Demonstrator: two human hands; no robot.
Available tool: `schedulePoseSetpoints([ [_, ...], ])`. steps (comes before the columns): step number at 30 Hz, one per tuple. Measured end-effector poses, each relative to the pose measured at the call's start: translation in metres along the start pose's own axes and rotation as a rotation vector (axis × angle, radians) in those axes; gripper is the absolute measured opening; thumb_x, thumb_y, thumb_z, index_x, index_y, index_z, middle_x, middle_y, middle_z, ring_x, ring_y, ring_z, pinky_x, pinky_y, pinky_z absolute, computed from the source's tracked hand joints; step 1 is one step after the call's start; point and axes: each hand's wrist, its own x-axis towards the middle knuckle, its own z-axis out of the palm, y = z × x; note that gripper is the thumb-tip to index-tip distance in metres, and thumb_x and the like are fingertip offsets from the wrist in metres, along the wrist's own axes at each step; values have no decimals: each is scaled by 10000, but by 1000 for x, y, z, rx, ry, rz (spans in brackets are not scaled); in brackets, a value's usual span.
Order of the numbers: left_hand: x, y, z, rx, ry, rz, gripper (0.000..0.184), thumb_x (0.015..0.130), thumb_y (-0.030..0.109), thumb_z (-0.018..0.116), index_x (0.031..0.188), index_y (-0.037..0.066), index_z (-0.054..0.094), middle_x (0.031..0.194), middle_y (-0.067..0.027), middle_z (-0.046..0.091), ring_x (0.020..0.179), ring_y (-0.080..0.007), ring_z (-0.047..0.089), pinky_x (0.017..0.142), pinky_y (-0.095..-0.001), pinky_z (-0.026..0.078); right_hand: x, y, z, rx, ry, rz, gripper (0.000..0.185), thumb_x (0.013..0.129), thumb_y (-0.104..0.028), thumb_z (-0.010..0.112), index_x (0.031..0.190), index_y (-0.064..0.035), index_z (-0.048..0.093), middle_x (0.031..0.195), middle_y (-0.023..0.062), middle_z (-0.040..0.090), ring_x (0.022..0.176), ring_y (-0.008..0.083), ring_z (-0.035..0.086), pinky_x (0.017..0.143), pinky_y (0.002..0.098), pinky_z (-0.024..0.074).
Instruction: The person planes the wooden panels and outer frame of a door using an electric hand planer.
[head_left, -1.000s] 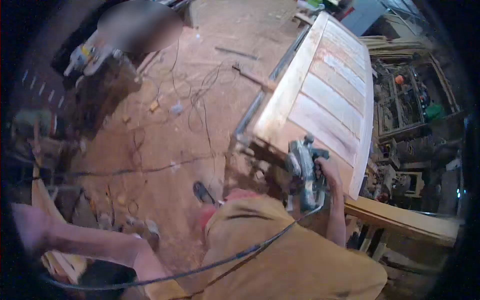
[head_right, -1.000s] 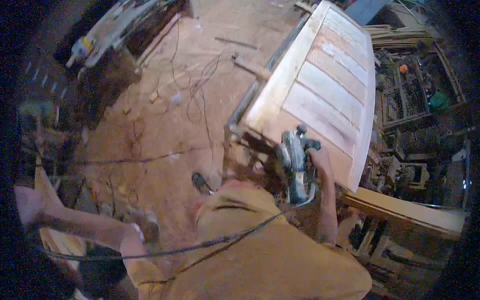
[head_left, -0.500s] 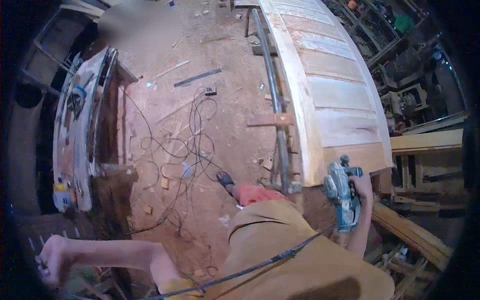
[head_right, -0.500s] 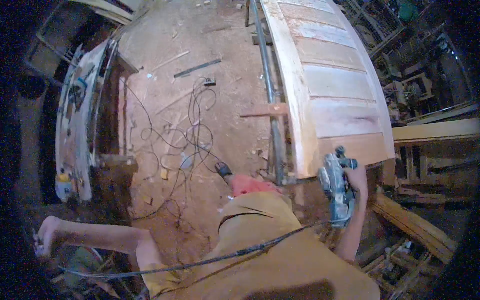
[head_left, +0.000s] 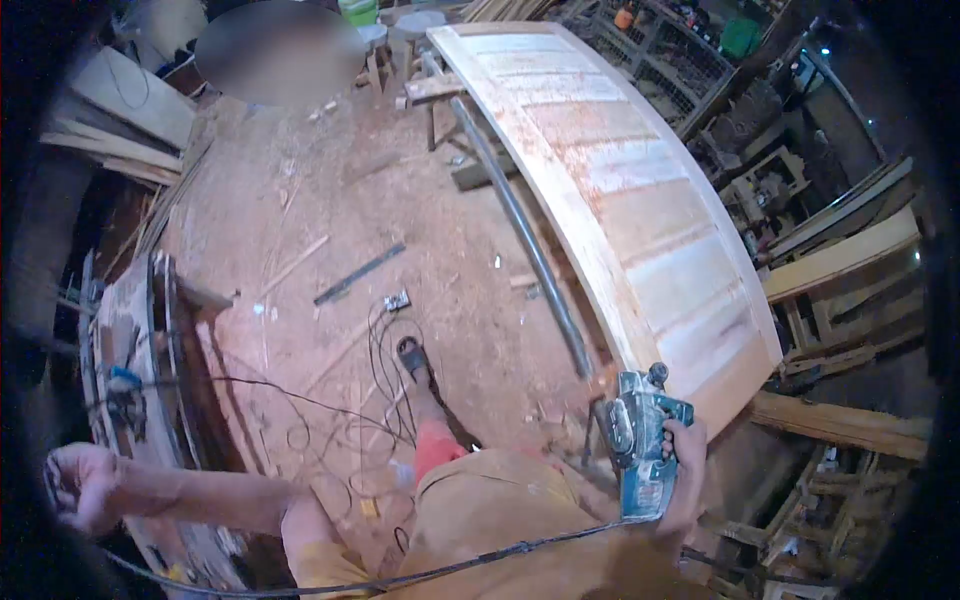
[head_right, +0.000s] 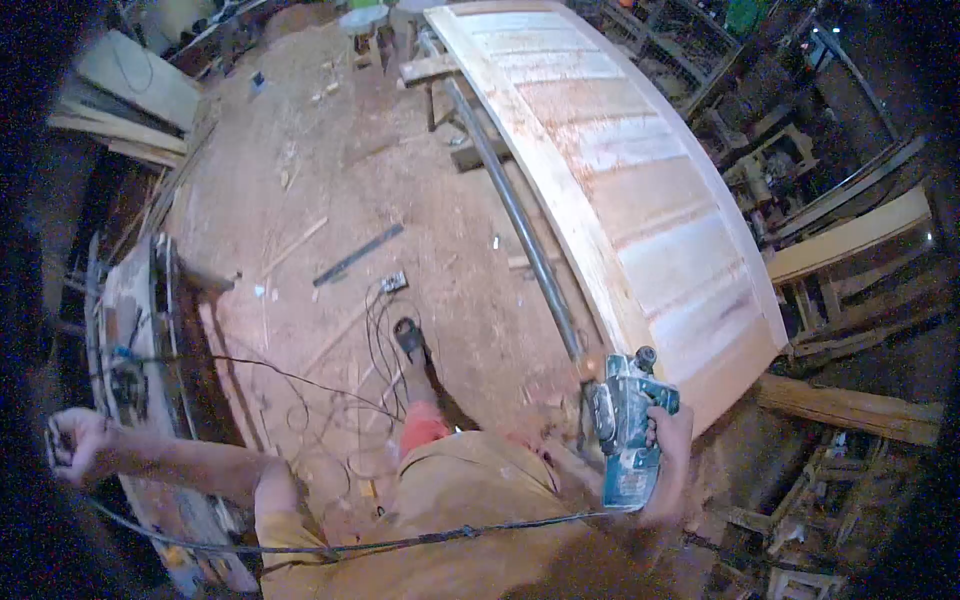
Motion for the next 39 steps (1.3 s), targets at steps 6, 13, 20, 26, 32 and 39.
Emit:
schedulePoseSetpoints([
  [6, 22, -187, -66, -81, 314, 451, 205, 850, 158, 592, 649, 159, 555, 610, -19, 518, 511, -209, 481, 490, -309, 390, 37, -109, 164, 170, 57, -34, 53, 848, -17, 607, 797, -17, 595, 581, 28, 531, 407, 122, 494, 364, 295, 412],
  [13, -25, -426, -125, 65, -152, -383, 140, 902, 160, 611, 780, 107, 567, 683, 21, 484, 607, -172, 464, 584, -342, 413, 143, -296, 345, 76, -15, -110, 68, 825, -24, 613, 758, -34, 610, 587, 22, 553, 419, 113, 510, 366, 284, 412],
  [20, -163, -592, -90, 765, -383, 252, 84, 924, 66, 657, 971, 46, 590, 799, -22, 567, 612, -115, 536, 546, -273, 447, 284, -443, 517, 175, -6, -110, 110, 856, -52, 621, 753, -20, 599, 583, 39, 547, 432, 125, 510, 385, 298, 398],
  [26, -243, -779, -102, 927, -356, 169, 72, 949, 81, 640, 985, 25, 614, 800, -39, 583, 630, -132, 550, 568, -285, 459, 428, -569, 644, 357, 87, -103, 133, 887, -55, 611, 758, -43, 583, 591, 21, 520, 441, 121, 496, 391, 298, 397],
  [32, -308, -959, -145, 1046, -453, -60, 110, 974, 116, 611, 970, 10, 639, 782, -52, 588, 652, -161, 555, 600, -311, 467, 583, -612, 746, 226, 199, -187, 141, 883, -108, 631, 768, -32, 603, 602, 30, 551, 448, 140, 527, 419, 319, 438],
  [39, -443, -1195, -267, 1148, -643, -306, 194, 1003, 157, 578, 952, -7, 668, 760, -67, 595, 677, -196, 561, 638, -342, 476, 548, -739, 834, 487, 204, 137, 109, 877, -40, 568, 770, -47, 587, 632, 48, 560, 420, 141, 497, 382, 309, 418],
])
